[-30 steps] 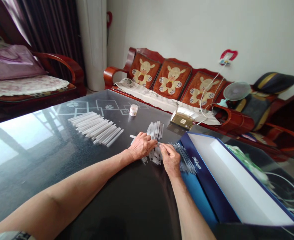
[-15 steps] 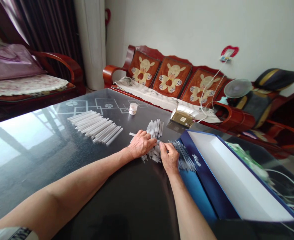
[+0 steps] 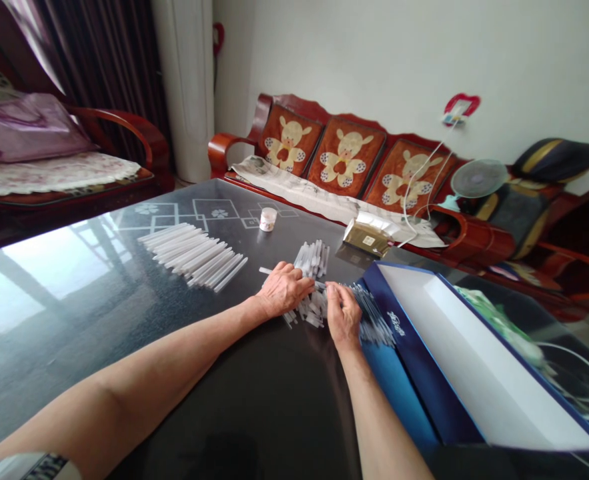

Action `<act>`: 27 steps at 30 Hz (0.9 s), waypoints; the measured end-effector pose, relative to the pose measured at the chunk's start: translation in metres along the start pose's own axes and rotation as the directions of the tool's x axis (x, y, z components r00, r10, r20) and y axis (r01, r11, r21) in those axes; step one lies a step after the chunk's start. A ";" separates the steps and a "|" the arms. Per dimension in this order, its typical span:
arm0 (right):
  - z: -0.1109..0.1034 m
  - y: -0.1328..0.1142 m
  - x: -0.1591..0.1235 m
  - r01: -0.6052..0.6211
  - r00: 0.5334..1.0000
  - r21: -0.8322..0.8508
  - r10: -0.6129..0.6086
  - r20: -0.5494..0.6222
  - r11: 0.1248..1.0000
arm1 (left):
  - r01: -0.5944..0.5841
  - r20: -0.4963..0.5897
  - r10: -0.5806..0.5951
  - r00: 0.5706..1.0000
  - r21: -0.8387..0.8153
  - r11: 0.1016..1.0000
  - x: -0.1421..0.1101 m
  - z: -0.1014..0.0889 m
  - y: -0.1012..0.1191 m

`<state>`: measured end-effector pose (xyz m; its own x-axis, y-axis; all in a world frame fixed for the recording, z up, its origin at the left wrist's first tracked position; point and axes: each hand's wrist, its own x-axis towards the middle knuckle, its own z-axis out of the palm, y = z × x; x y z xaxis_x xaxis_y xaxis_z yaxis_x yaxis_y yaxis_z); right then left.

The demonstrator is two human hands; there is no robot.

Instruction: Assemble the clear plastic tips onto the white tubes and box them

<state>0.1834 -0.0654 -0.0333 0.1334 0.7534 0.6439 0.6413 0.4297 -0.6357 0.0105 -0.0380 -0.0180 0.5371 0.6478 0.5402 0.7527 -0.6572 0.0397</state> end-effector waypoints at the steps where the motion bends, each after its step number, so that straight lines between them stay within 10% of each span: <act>1: 0.000 0.000 0.000 0.001 1.000 -0.016 -0.001 -0.008 1.000 | -0.005 -0.003 0.005 1.000 0.004 1.000 0.000 0.000 0.000; 27: 0.003 0.006 0.000 0.133 0.990 0.006 -0.133 0.042 0.991 | -0.018 -0.005 0.018 1.000 0.042 0.999 0.000 0.003 -0.001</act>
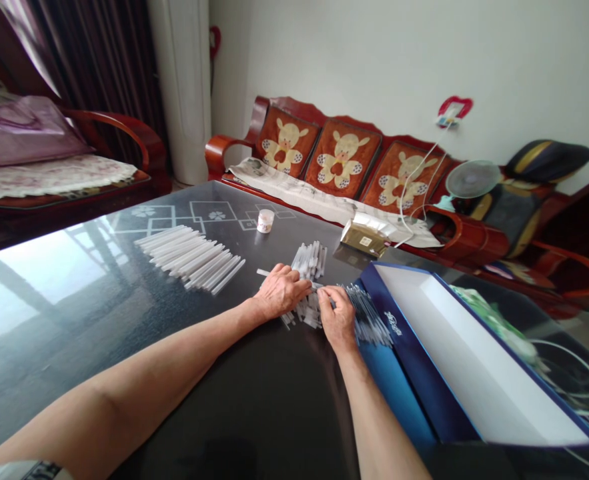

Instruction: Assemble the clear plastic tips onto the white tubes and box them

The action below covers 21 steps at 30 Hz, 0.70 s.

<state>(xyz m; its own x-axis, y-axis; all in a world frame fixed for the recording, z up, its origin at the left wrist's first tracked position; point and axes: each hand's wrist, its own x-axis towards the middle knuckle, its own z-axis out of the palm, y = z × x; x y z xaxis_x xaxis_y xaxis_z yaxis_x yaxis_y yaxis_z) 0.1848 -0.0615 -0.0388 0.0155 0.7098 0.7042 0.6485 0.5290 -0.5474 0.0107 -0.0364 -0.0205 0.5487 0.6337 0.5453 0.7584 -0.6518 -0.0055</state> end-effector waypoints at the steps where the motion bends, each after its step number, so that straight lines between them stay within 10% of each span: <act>1: 0.000 0.000 0.000 -0.001 1.000 0.013 0.001 0.005 1.000 | 0.004 0.003 -0.004 1.000 0.001 1.000 0.000 0.000 0.000; 21: 0.000 0.001 -0.001 -0.009 1.000 0.016 0.008 0.019 1.000 | 0.002 -0.032 -0.002 0.999 -0.008 1.000 -0.001 0.003 -0.002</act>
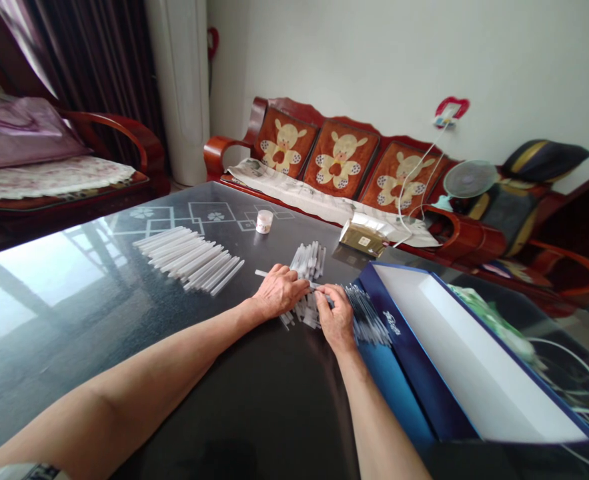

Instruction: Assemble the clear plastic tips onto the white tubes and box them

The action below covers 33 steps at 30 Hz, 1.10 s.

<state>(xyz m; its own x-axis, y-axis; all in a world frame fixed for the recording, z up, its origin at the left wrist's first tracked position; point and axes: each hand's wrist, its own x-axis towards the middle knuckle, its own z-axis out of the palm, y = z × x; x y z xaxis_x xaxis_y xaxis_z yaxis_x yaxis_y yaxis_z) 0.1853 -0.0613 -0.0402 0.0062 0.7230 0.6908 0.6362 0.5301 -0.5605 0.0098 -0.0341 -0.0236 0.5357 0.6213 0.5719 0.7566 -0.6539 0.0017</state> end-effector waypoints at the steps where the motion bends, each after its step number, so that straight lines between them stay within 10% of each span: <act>1: 0.000 -0.001 0.000 -0.004 1.000 0.006 0.003 0.005 1.000 | 0.004 0.000 -0.004 1.000 -0.003 1.000 0.000 0.000 0.000; 33: -0.001 -0.007 0.000 0.018 0.998 -0.005 -0.018 -0.062 1.000 | -0.040 0.030 0.042 0.999 -0.038 0.998 -0.001 0.001 0.002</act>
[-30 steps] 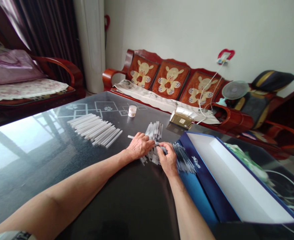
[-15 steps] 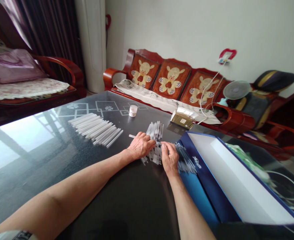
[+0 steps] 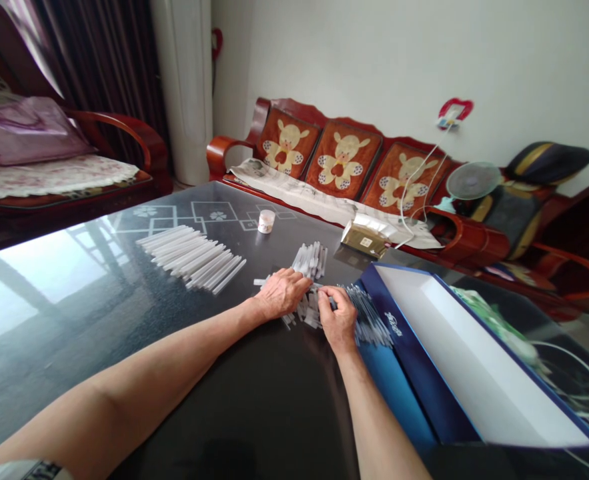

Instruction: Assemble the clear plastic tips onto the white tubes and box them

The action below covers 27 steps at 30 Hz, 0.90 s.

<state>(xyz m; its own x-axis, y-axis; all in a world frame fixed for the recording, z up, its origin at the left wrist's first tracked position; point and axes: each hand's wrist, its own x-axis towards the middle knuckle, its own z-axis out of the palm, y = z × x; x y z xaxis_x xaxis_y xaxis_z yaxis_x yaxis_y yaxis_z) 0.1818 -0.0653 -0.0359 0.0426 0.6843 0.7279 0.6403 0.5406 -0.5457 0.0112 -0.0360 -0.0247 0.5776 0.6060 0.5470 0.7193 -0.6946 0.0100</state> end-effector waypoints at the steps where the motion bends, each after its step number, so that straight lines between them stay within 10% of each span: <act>1: -0.001 -0.001 0.000 -0.004 1.000 -0.014 0.004 -0.014 1.000 | -0.010 0.003 0.010 1.000 -0.007 1.000 0.000 0.000 0.000; 16: -0.001 -0.002 -0.001 -0.087 0.989 0.002 0.086 0.120 0.996 | -0.042 -0.020 0.042 0.999 -0.012 0.999 -0.001 -0.008 0.002; 22: -0.002 0.012 0.000 -0.287 0.943 0.020 0.286 -0.168 0.958 | 0.120 -0.091 -0.116 0.989 0.044 0.992 -0.001 -0.005 -0.005; 27: -0.003 -0.001 0.002 -0.005 0.969 -0.180 -0.040 -0.244 0.984 | 0.078 -0.082 -0.073 0.994 0.057 0.995 -0.001 -0.004 -0.004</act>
<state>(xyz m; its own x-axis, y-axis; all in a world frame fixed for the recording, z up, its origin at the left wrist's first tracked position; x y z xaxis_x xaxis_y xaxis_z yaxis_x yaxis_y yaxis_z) 0.1834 -0.0661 -0.0323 0.2031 0.5218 0.8286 0.7677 0.4403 -0.4655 0.0068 -0.0354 -0.0215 0.4899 0.6212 0.6116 0.7827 -0.6224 0.0051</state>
